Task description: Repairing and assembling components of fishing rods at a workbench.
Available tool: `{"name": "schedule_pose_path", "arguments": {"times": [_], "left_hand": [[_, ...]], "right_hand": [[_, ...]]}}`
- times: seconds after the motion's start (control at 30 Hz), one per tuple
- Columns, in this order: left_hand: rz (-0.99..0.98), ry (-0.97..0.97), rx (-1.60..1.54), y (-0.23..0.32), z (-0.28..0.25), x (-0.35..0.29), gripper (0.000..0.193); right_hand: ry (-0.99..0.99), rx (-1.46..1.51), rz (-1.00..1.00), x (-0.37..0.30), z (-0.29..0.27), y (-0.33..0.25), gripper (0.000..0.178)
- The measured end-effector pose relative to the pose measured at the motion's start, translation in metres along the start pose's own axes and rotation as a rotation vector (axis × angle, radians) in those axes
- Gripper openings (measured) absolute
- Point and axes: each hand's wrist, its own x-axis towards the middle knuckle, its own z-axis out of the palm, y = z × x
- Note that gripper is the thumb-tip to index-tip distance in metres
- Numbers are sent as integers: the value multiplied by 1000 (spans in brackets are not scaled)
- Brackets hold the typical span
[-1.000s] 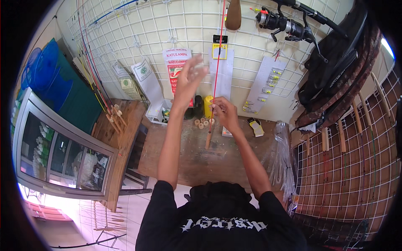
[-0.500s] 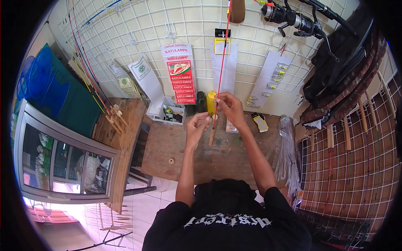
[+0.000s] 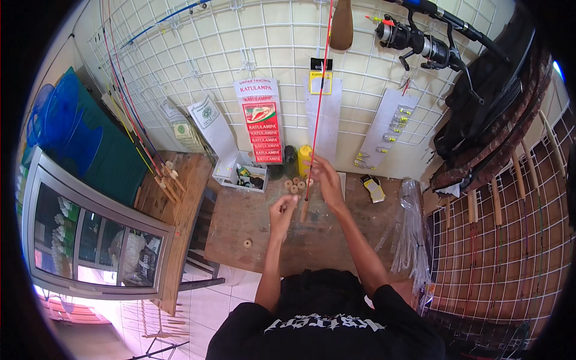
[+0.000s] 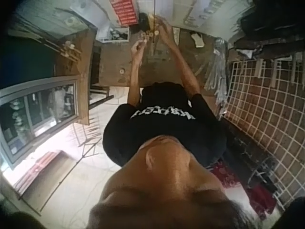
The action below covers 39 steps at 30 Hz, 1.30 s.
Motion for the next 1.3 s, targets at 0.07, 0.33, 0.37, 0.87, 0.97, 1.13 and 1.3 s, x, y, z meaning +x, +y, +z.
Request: {"name": "schedule_pose_path", "arguments": {"times": [0.07,0.33,0.37,0.87,0.97,1.13,1.3], "left_hand": [[-51,-11,4,-3,1,-8,19],[-59,8,-24,-14,4,-15,18],[-55,11,-26,-17,5,-14,18],[144,78,53,-31,18,-7,8],[110,65,83,-33,19,-10,7],[74,51,79,-38,22,-22,9],[94,146,150,-50,23,-35,12]], "right_hand": [[11,-98,-105,-8,2,8,37],[-64,-137,41,-18,10,27,33],[-79,-125,18,-18,10,32,31],[-107,-440,-154,-46,22,8,22],[-83,-470,-162,-48,17,6,17],[-109,-379,-33,-50,11,9,19],[-193,-314,31,-48,2,23,20]]}}
